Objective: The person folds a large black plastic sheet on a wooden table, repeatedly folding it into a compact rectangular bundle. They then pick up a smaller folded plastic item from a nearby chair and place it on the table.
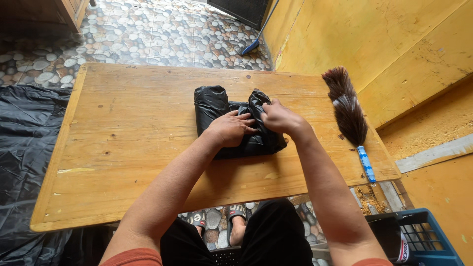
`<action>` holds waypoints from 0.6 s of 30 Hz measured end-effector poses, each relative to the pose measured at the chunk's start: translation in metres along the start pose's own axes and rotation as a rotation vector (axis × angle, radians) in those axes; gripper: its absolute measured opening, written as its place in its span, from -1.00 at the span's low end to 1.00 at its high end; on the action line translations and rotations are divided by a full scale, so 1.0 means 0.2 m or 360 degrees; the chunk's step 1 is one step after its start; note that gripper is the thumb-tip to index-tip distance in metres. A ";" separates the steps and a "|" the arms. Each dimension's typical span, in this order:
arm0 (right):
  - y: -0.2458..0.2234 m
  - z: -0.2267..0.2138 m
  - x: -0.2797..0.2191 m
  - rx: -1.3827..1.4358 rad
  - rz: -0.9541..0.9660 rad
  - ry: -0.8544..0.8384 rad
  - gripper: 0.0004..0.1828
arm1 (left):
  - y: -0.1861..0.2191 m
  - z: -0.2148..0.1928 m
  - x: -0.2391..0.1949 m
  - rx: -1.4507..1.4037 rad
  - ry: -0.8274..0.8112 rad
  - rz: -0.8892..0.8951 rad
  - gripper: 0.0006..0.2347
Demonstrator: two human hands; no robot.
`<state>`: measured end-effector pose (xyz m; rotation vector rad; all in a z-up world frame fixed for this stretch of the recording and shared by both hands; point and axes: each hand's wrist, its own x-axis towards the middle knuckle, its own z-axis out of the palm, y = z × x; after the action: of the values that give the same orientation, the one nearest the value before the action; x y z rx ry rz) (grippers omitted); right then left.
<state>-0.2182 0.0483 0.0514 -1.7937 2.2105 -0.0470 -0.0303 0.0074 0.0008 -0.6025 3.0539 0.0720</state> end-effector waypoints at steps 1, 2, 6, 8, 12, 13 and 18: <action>-0.03 -0.05 -0.08 0.0026 -0.0117 0.0014 -0.35 | 0.00 0.00 0.00 -0.0021 0.0035 0.0010 -0.46; -0.07 -0.11 -0.15 0.0050 -0.0236 0.0026 -0.38 | 0.01 0.00 -0.01 -0.0043 0.0070 0.0018 -0.48; 0.05 0.13 -0.10 0.0157 -0.0288 0.0290 -0.41 | -0.04 0.13 0.07 -0.0003 0.0156 0.0033 -0.52; 0.05 0.19 -0.10 0.0055 -0.0198 0.0412 -0.42 | -0.05 0.15 0.08 -0.0027 0.0229 0.0074 -0.54; 0.02 0.19 -0.12 0.0002 -0.0187 0.0404 -0.39 | -0.09 0.13 0.07 -0.0236 0.0291 0.0143 -0.55; 0.00 0.19 -0.13 -0.0050 -0.0177 0.0447 -0.40 | -0.12 0.19 0.11 -0.0396 0.0434 0.0110 -0.58; -0.17 0.19 -0.22 -0.0259 -0.0224 0.0581 -0.44 | -0.14 0.20 0.02 -0.0787 0.1023 -0.0257 -0.67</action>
<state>-0.1679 0.0885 0.0303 -2.1764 2.3816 -0.2493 -0.0226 -0.0180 -0.0394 -1.0782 3.5900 0.7946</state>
